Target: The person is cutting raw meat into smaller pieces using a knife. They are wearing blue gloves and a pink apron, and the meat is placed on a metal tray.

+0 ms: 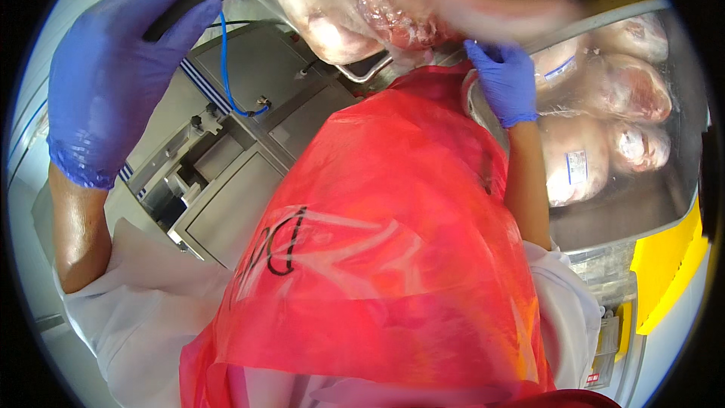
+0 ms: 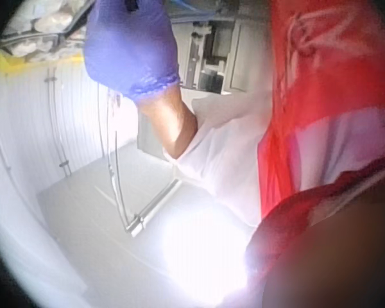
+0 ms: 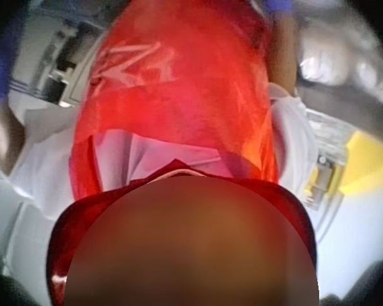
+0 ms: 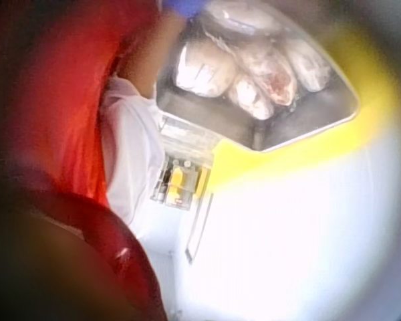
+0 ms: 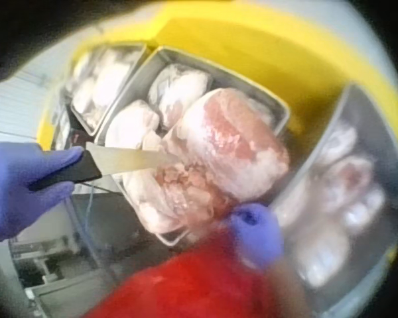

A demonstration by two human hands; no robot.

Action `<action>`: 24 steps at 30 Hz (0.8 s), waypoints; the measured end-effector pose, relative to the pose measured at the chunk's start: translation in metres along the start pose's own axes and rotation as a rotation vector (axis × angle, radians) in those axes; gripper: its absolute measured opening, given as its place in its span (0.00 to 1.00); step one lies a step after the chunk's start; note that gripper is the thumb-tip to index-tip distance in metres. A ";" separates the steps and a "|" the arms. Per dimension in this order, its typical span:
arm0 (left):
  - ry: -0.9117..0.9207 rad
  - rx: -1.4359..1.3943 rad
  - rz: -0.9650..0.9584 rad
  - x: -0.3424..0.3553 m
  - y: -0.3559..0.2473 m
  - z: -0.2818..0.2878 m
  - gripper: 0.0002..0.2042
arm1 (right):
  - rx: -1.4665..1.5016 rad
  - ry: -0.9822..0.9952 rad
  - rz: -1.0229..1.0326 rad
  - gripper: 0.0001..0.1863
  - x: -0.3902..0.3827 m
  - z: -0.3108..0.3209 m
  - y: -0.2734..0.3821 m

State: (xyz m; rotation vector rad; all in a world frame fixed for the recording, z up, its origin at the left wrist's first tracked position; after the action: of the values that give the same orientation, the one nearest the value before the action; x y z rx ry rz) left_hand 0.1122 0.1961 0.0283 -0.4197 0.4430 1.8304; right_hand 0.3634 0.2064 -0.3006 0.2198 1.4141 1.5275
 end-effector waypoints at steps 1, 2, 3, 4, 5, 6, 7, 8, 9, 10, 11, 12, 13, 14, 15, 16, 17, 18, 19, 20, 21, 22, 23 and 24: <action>0.012 0.026 -0.003 0.003 0.000 0.001 0.21 | -0.028 -0.006 -0.002 0.15 0.003 0.003 0.005; 0.024 0.050 -0.009 0.005 -0.002 0.002 0.20 | -0.002 -0.026 0.000 0.15 0.004 0.005 0.004; 0.030 0.070 -0.023 0.009 -0.002 0.003 0.20 | 0.022 -0.051 -0.002 0.15 0.007 0.010 0.000; 0.041 0.090 -0.038 0.014 -0.003 0.005 0.20 | 0.047 -0.077 -0.005 0.15 0.008 0.013 -0.004; 0.049 0.108 -0.051 0.019 -0.003 0.008 0.20 | 0.050 -0.082 -0.025 0.15 0.008 0.013 -0.010; 0.055 0.124 -0.057 0.024 -0.005 0.012 0.20 | 0.046 -0.088 -0.040 0.15 0.009 0.017 -0.016; 0.063 0.141 -0.062 0.030 -0.006 0.017 0.20 | 0.042 -0.098 -0.058 0.15 0.009 0.020 -0.020; 0.066 0.161 -0.068 0.037 -0.005 0.023 0.20 | 0.059 -0.119 -0.063 0.15 0.008 0.021 -0.023; 0.072 0.184 -0.040 0.035 -0.003 0.028 0.20 | 0.074 -0.116 -0.052 0.15 0.007 0.020 -0.026; 0.073 0.206 -0.012 0.034 0.000 0.032 0.20 | 0.088 -0.115 -0.042 0.15 0.006 0.022 -0.027; 0.074 0.226 0.014 0.032 0.003 0.036 0.20 | 0.072 -0.115 -0.033 0.14 0.007 0.026 -0.028; 0.080 0.242 0.034 0.032 0.012 0.035 0.20 | 0.053 -0.121 -0.030 0.14 0.007 0.029 -0.028; 0.086 0.256 0.050 0.034 0.019 0.036 0.20 | 0.040 -0.131 -0.033 0.14 0.007 0.031 -0.029; 0.108 0.262 0.080 0.034 0.033 0.032 0.20 | 0.028 -0.145 -0.036 0.14 0.006 0.035 -0.030; 0.126 0.272 0.101 0.037 0.042 0.028 0.20 | 0.019 -0.170 -0.042 0.14 0.008 0.039 -0.030; 0.129 0.306 0.127 0.036 0.045 0.026 0.20 | 0.008 -0.193 -0.047 0.13 0.008 0.041 -0.029; 0.131 0.337 0.155 0.033 0.047 0.023 0.20 | -0.038 -0.219 0.008 0.13 0.006 0.041 -0.021; 0.123 0.358 0.200 0.027 0.051 0.019 0.20 | -0.093 -0.240 0.083 0.12 0.007 0.040 -0.011; 0.092 0.271 0.192 0.022 0.056 0.018 0.20 | -0.153 -0.264 0.160 0.12 0.008 0.041 0.002; 0.061 0.182 0.185 0.015 0.066 0.018 0.20 | -0.130 -0.254 0.226 0.11 0.011 0.037 0.015; 0.024 0.087 0.184 0.005 0.075 0.016 0.20 | -0.160 -0.244 0.264 0.11 0.015 0.034 0.028; -0.006 0.018 0.177 0.001 0.082 0.013 0.20 | -0.196 -0.240 0.297 0.11 0.016 0.031 0.041; -0.010 -0.016 0.195 -0.001 0.090 0.011 0.20 | -0.231 -0.232 0.332 0.10 0.019 0.031 0.054; -0.009 -0.058 0.218 -0.006 0.100 0.006 0.20 | -0.265 -0.230 0.381 0.10 0.023 0.031 0.066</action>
State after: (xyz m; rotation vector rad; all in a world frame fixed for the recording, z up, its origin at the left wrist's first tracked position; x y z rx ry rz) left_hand 0.0178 0.1660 0.0461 -0.4155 0.4446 2.0593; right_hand 0.3393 0.2550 -0.2473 0.5070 1.0136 1.9126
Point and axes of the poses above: each hand's wrist, its own x-axis towards the middle knuckle, its own z-axis out of the back of the hand, y = z × x, the point moved 6 cm from there along x, towards the middle knuckle, and after that the axes turned 10 degrees about -x, right-handed, at the moved point
